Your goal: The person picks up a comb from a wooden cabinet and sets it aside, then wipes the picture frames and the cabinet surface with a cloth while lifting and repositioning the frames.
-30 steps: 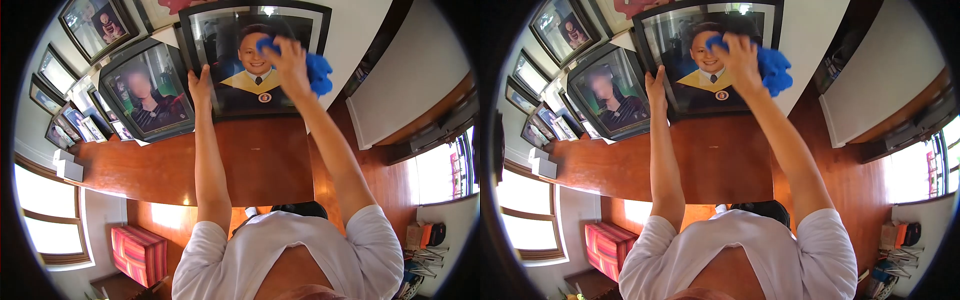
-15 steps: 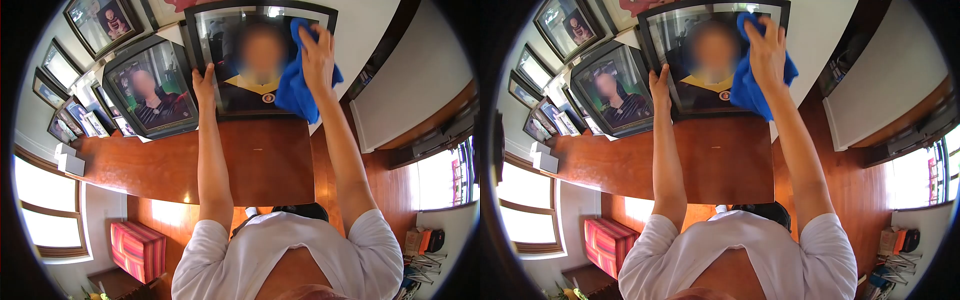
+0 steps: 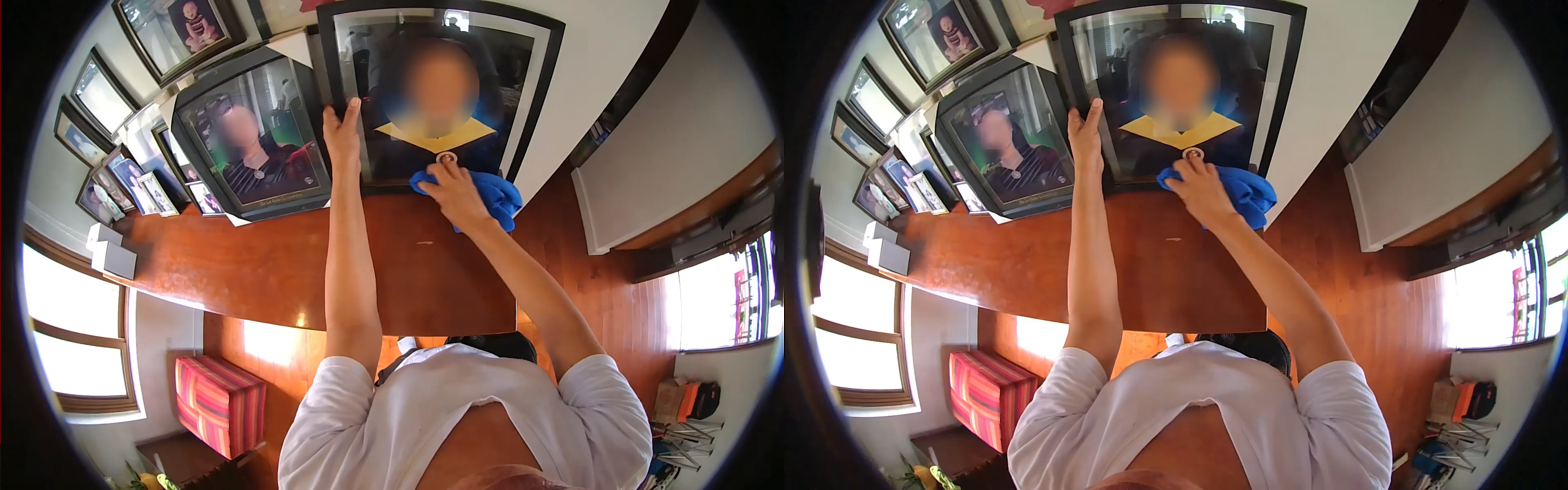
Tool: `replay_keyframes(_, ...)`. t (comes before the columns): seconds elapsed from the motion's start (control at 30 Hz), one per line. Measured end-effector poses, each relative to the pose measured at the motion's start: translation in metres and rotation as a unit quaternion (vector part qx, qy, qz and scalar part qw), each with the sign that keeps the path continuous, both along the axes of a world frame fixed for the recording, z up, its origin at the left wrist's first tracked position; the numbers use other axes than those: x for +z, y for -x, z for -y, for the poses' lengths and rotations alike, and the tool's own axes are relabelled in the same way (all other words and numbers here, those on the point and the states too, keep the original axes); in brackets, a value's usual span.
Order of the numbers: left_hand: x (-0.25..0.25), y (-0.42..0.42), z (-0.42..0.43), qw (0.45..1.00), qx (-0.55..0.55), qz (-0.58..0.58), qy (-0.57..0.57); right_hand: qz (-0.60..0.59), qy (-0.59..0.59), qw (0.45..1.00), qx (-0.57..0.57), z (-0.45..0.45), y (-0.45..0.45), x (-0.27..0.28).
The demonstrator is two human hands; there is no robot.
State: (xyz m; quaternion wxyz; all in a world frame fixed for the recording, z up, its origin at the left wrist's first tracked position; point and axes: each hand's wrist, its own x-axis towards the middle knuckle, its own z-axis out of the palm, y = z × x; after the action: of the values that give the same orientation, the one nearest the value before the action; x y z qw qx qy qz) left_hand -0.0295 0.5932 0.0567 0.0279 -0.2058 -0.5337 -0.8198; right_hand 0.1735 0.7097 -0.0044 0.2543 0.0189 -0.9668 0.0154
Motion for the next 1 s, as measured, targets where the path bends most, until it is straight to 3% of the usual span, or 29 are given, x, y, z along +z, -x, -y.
replay_keyframes(0.07, -0.004, 0.003, -0.003, 1.0, -0.003, -0.008, -0.015, -0.013, 0.031, 0.999, -0.033, -0.014, -0.012, 0.022)
replay_keyframes(0.13, -0.006, 0.005, -0.004, 1.0, 0.002, -0.023, -0.018, -0.192, -0.009, 0.98, -0.052, -0.047, -0.012, 0.059)
replay_keyframes(0.17, -0.001, 0.0, -0.002, 1.0, 0.009, -0.018, -0.003, -0.227, -0.007, 0.967, -0.118, -0.059, -0.014, 0.085)
replay_keyframes(0.27, -0.004, 0.003, -0.006, 0.998, 0.038, -0.047, 0.002, -0.34, -0.012, 0.925, -0.169, -0.086, -0.014, 0.15)
replay_keyframes(0.37, -0.005, 0.004, -0.006, 0.998, 0.052, -0.041, 0.021, -0.309, -0.045, 0.935, -0.169, -0.086, -0.008, 0.145)
replay_keyframes(0.47, -0.007, 0.006, -0.005, 0.997, 0.056, -0.025, 0.049, -0.25, -0.071, 0.955, -0.145, -0.075, -0.01, 0.096)
replay_keyframes(0.67, 0.003, -0.001, 0.0, 0.994, 0.057, -0.016, 0.087, -0.08, 0.035, 0.996, -0.037, -0.04, -0.042, 0.0)
replay_keyframes(0.7, 0.003, 0.0, 0.0, 0.996, 0.052, -0.021, 0.075, -0.05, 0.063, 0.996, -0.032, -0.039, -0.043, 0.006)
replay_keyframes(0.8, -0.001, 0.0, -0.003, 0.996, 0.057, -0.032, 0.059, -0.204, -0.004, 0.969, -0.141, -0.067, -0.033, 0.058)
replay_keyframes(0.9, 0.001, 0.001, -0.002, 0.995, 0.071, -0.043, 0.058, -0.305, 0.0, 0.933, -0.193, -0.069, -0.017, 0.145)
replay_keyframes(1.0, -0.012, 0.009, -0.01, 0.998, 0.052, -0.025, 0.026, -0.338, -0.018, 0.912, -0.23, -0.079, 0.014, 0.161)
